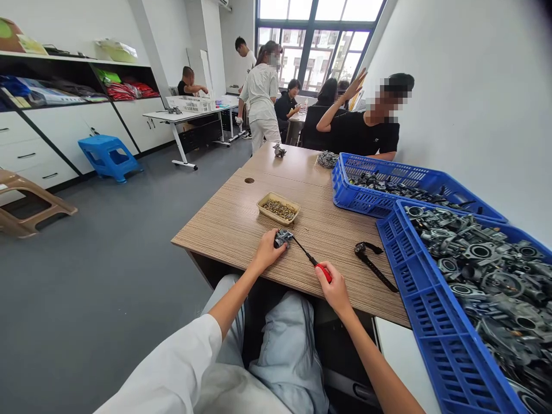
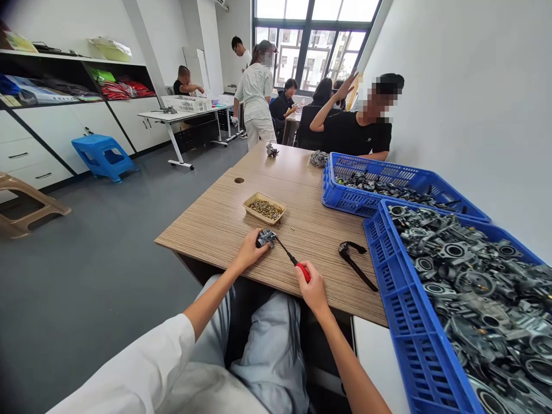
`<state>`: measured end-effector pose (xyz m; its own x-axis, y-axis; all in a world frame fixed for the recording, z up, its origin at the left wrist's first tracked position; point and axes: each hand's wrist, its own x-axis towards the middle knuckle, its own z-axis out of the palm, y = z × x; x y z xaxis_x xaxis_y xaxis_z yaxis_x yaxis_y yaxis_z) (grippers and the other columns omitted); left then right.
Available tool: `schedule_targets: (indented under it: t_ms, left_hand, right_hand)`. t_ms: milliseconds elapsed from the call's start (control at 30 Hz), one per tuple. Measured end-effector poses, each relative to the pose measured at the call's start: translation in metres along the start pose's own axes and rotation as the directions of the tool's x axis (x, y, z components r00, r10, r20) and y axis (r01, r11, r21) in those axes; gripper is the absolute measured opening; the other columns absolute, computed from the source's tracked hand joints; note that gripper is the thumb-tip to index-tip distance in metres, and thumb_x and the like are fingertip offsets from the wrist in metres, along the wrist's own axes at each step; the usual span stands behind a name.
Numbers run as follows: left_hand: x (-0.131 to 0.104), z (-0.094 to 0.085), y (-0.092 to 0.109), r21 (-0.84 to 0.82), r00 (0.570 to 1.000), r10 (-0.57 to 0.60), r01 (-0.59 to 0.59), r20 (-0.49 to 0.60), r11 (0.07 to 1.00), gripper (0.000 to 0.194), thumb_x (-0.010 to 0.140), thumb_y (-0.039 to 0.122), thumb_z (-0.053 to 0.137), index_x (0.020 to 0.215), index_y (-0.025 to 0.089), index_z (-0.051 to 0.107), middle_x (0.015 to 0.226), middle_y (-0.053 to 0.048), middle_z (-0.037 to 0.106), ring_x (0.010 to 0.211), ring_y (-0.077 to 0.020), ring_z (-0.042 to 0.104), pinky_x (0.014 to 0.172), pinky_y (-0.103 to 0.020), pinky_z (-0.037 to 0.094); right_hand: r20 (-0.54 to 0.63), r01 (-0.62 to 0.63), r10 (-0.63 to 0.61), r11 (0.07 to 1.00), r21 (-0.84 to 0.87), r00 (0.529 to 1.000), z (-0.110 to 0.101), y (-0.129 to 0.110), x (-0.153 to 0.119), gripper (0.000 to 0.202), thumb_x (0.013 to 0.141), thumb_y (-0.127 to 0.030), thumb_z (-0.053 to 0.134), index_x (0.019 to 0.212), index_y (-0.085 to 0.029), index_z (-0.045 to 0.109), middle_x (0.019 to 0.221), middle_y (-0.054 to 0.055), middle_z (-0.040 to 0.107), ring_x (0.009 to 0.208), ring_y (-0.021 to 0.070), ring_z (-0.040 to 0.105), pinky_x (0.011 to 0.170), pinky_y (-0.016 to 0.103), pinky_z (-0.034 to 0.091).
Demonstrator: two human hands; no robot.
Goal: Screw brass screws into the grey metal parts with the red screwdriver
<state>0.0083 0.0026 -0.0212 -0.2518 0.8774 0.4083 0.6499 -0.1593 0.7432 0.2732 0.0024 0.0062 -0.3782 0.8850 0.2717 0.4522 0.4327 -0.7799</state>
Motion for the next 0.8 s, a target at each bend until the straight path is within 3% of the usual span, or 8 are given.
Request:
schedule_targets:
  t_ms: [400,633,800]
  left_hand:
    - [-0.0001,-0.0004,0.0009,-0.003,1.0,-0.005,0.005,0.007,1.0,0.042,0.088,0.031,0.073,0.125,0.019,0.059,0.116,-0.011,0.07,0.11,-0.0283,0.065,0.102,-0.044,0.05]
    - [-0.0006,0.003,-0.0058,-0.005,1.0,-0.02,0.02,0.012,1.0,0.053,0.087,0.032,0.075,0.134,0.018,0.057,0.131,-0.014,0.068,0.123,-0.0303,0.063,0.11,-0.048,0.048]
    - [-0.0006,0.0049,-0.0084,-0.008,1.0,0.011,-0.011,-0.002,1.0,0.053,0.086,0.029,0.075,0.136,0.019,0.058,0.129,-0.013,0.069,0.122,-0.0299,0.063,0.109,-0.048,0.048]
  right_hand:
    - [0.033,-0.011,0.011,1.0,-0.011,0.999,0.0006,0.0001,-0.0003,0.039,0.101,-0.054,0.049,0.086,-0.021,0.063,0.072,0.003,0.064,0.066,0.0212,0.056,0.066,0.031,0.041]
    - [0.027,0.006,-0.005,1.0,-0.023,1.0,0.0025,0.0058,-0.0005,0.038,0.101,-0.054,0.05,0.089,-0.02,0.065,0.077,0.004,0.068,0.071,0.0215,0.061,0.067,0.03,0.044]
    - [0.007,0.02,-0.02,0.999,-0.044,1.0,0.0016,0.006,-0.0021,0.037,0.1,-0.054,0.052,0.089,-0.021,0.065,0.076,0.004,0.068,0.069,0.021,0.061,0.067,0.031,0.045]
